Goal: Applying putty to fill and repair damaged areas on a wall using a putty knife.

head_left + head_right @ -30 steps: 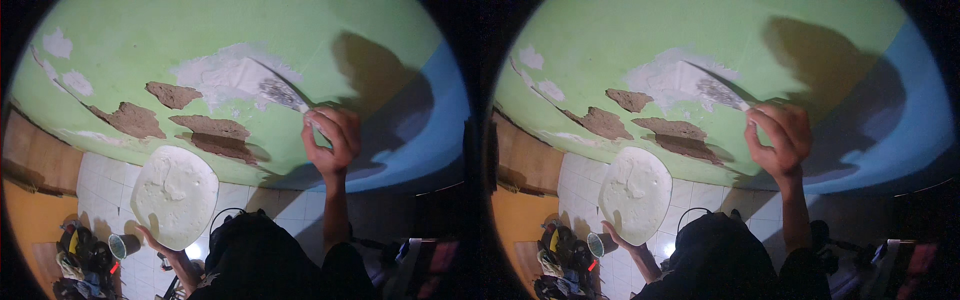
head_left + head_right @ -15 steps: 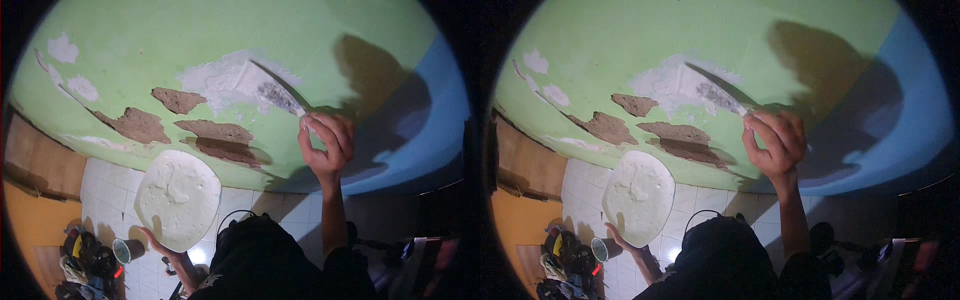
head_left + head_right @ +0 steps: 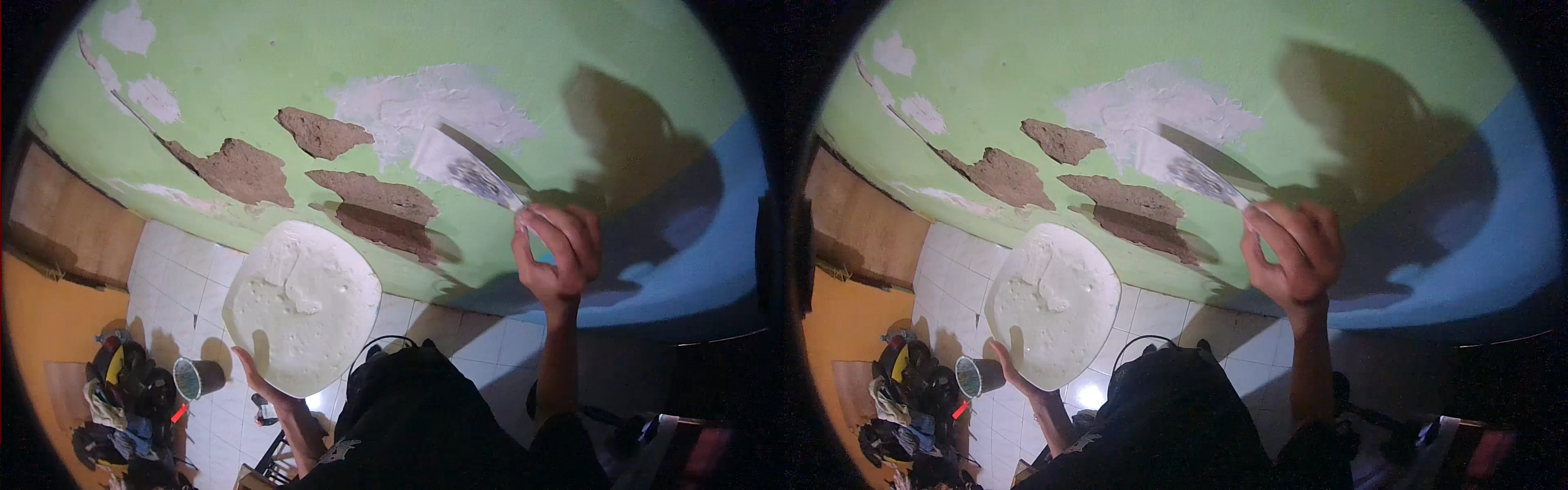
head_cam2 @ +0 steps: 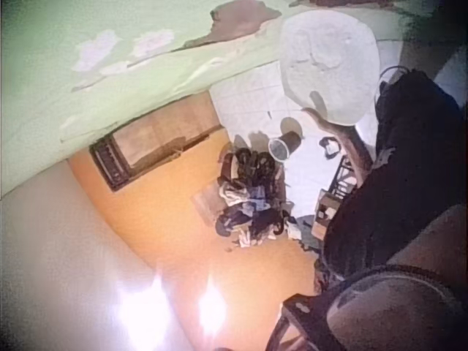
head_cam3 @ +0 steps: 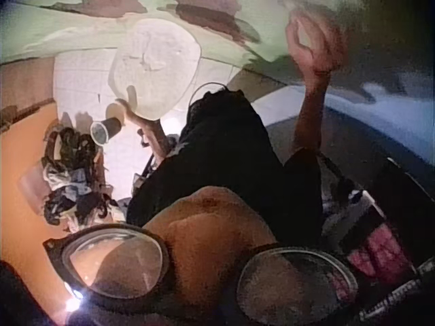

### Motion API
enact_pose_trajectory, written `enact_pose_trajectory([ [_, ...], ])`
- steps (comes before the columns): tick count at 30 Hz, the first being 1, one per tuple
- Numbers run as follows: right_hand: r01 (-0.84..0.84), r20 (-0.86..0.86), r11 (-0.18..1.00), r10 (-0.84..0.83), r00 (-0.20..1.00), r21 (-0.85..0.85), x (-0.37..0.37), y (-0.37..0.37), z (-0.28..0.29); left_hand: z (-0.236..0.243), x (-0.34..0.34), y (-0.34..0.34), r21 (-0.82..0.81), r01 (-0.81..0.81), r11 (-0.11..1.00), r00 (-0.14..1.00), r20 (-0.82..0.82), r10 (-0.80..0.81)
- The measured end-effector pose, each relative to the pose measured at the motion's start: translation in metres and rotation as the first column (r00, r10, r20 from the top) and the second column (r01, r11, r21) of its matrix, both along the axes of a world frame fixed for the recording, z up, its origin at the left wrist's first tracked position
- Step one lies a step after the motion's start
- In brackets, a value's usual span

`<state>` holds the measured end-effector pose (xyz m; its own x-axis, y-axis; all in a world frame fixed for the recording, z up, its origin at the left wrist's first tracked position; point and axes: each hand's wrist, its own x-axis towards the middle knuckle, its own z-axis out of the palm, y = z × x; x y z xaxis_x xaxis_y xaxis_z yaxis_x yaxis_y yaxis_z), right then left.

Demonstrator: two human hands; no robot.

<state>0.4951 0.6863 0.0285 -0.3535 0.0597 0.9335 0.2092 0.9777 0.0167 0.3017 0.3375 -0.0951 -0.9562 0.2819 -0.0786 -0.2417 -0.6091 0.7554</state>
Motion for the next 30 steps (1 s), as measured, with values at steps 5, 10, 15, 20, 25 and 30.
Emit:
enact_pose_trajectory([
  [5,-0.05,0.04,0.99,0.045,0.998,0.134,-0.038,0.005,0.034,-0.005,0.0,-0.006,0.047,-0.021,0.999,0.999,0.042,0.019],
  [10,-0.098,0.193,0.977,0.06,0.979,0.192,-0.056,0.003,0.055,-0.002,-0.002,-0.007,0.019,-0.026,0.999,0.999,0.03,0.026],
  [15,-0.089,0.226,0.967,0.034,0.974,0.24,-0.039,0.013,0.071,-0.001,-0.005,-0.008,0.05,-0.024,0.998,0.998,0.066,0.021],
  [20,-0.002,0.235,0.959,-0.068,0.97,0.283,0.001,0.008,0.084,0.003,-0.01,-0.004,0.064,-0.053,0.997,0.996,0.07,0.048],
  [25,0.136,0.206,0.962,-0.186,0.961,0.235,0.041,-0.003,0.074,0.002,-0.013,-0.006,0.061,-0.004,0.998,0.997,0.075,-0.001],
  [30,-0.033,0.227,0.998,0.022,0.974,0.044,0.033,-0.024,0.052,0.017,-0.008,0.002,-0.053,-0.003,0.999,0.999,0.045,0.005],
])
